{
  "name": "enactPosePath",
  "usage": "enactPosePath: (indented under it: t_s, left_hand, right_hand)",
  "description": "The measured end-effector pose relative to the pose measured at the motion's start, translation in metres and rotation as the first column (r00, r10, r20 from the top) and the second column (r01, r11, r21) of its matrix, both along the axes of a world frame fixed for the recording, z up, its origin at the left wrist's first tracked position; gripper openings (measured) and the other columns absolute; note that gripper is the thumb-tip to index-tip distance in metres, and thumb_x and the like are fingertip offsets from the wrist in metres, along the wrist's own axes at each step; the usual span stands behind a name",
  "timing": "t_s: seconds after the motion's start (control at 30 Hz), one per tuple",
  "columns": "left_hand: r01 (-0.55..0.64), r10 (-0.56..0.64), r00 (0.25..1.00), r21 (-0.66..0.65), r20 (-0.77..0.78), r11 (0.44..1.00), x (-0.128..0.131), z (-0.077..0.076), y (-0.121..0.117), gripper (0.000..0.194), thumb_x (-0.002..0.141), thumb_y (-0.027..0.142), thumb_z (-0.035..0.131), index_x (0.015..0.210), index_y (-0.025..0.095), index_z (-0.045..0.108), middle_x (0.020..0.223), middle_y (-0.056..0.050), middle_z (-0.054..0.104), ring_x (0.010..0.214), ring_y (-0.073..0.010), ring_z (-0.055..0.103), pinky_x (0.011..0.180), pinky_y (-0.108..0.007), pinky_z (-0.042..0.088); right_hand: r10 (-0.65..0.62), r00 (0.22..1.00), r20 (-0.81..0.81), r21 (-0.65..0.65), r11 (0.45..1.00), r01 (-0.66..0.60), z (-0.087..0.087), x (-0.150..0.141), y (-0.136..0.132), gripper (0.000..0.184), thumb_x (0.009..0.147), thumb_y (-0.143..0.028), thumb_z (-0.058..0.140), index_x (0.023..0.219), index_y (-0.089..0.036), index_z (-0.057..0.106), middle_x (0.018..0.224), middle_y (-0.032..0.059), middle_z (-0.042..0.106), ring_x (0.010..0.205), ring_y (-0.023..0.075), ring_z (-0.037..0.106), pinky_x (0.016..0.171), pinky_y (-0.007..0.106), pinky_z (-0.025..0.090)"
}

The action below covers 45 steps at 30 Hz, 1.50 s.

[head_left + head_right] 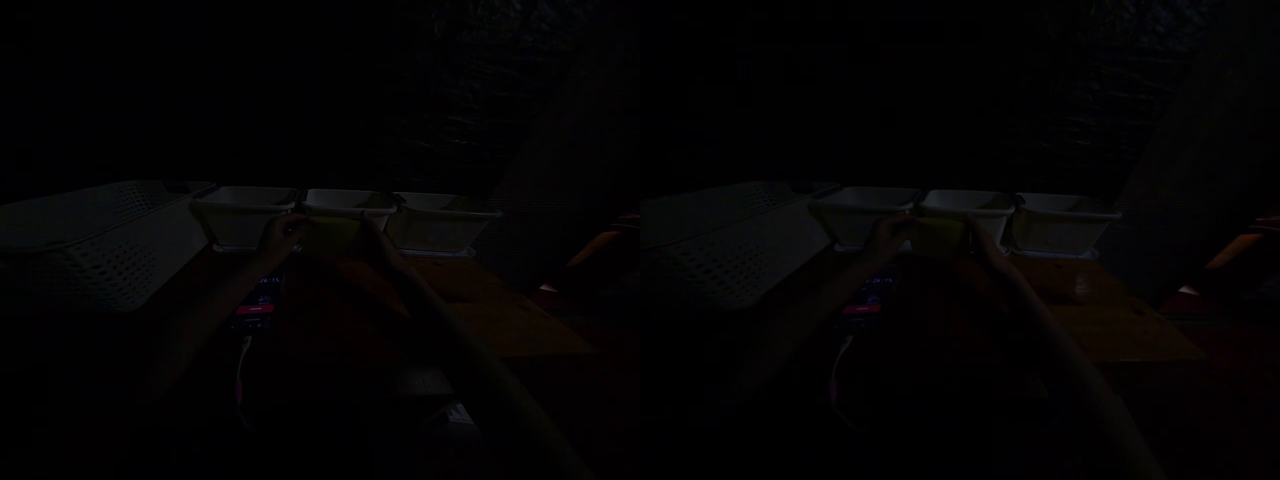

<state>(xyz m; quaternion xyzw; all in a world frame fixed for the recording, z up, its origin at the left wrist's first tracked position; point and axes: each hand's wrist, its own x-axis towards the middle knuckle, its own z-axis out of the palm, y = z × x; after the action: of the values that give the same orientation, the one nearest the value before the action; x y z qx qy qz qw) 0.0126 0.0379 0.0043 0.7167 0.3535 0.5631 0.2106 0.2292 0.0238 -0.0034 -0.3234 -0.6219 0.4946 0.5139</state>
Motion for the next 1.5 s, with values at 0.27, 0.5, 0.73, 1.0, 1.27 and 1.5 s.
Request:
enactPosePath:
  t_s: [0.27,0.5,0.73,1.0,1.27,1.5]
  left_hand:
    - [0.067,-0.066,0.997,-0.034,0.035,0.997,0.002,0.004,-0.007,0.036,0.074,0.046,0.061,0.089,0.014,0.063,0.085,-0.003,0.063,0.082,-0.015,0.058,0.07,-0.022,0.043]
    - [0.2,-0.157,0.973,-0.284,0.166,0.938,0.006,0.0,-0.01,0.056,0.072,0.06,0.057,0.104,0.015,0.061,0.099,-0.007,0.064,0.098,-0.0221,0.057,0.078,-0.029,0.045]
    - [0.267,-0.275,0.96,-0.444,0.048,0.856,0.007,-0.006,-0.01,0.059,0.066,0.053,0.068,0.112,0.017,0.058,0.109,-0.01,0.062,0.1,-0.0252,0.058,0.083,-0.036,0.044]
    - [0.381,-0.432,0.901,-0.407,-0.039,0.83,0.008,-0.013,-0.008,0.059,0.07,0.044,0.068,0.12,0.017,0.051,0.121,-0.011,0.057,0.111,-0.025,0.053,0.094,-0.038,0.04]
    - [0.324,-0.369,0.929,-0.398,-0.038,0.858,0.01,-0.013,-0.01,0.058,0.068,0.043,0.069,0.119,0.02,0.053,0.121,-0.009,0.057,0.113,-0.026,0.052,0.095,-0.04,0.039]
    - [0.305,-0.361,0.926,-0.344,-0.111,0.888,0.004,-0.017,-0.004,0.066,0.067,0.038,0.071,0.125,0.019,0.046,0.124,-0.011,0.053,0.115,-0.0264,0.049,0.095,-0.042,0.039]
  right_hand:
    - [0.034,0.999,0.017,-0.19,0.981,-0.03,0.013,-0.005,-0.019,0.059,0.076,-0.069,0.04,0.11,-0.024,0.057,0.113,0.0104,0.059,0.099,0.0283,0.059,0.078,0.05,0.051]
    - [-0.108,0.994,0.028,-0.043,0.993,0.109,0.011,-0.006,-0.017,0.044,0.075,-0.055,0.054,0.108,-0.026,0.055,0.12,0.0053,0.056,0.106,0.0251,0.054,0.079,0.042,0.052]
    - [-0.085,0.988,0.132,0.134,0.989,0.067,0.006,-0.007,-0.018,0.041,0.074,-0.046,0.058,0.111,-0.029,0.05,0.12,0.0039,0.054,0.106,0.0231,0.052,0.081,0.041,0.051]
    - [-0.053,0.994,0.1,0.208,0.978,0.031,0.005,-0.007,-0.015,0.051,0.074,-0.047,0.06,0.118,-0.031,0.041,0.125,0.0047,0.049,0.1,0.0201,0.056,0.084,0.043,0.049]
    - [-0.016,0.993,0.12,0.234,0.972,-0.013,0.001,-0.012,-0.018,0.057,0.071,-0.045,0.063,0.12,-0.031,0.039,0.119,0.0033,0.054,0.101,0.0181,0.056,0.087,0.037,0.048]
    - [0.001,0.984,0.18,0.223,0.974,-0.042,0.0,-0.014,-0.02,0.063,0.069,-0.041,0.066,0.123,-0.027,0.037,0.118,0.0057,0.054,0.104,0.0196,0.055,0.089,0.04,0.048]
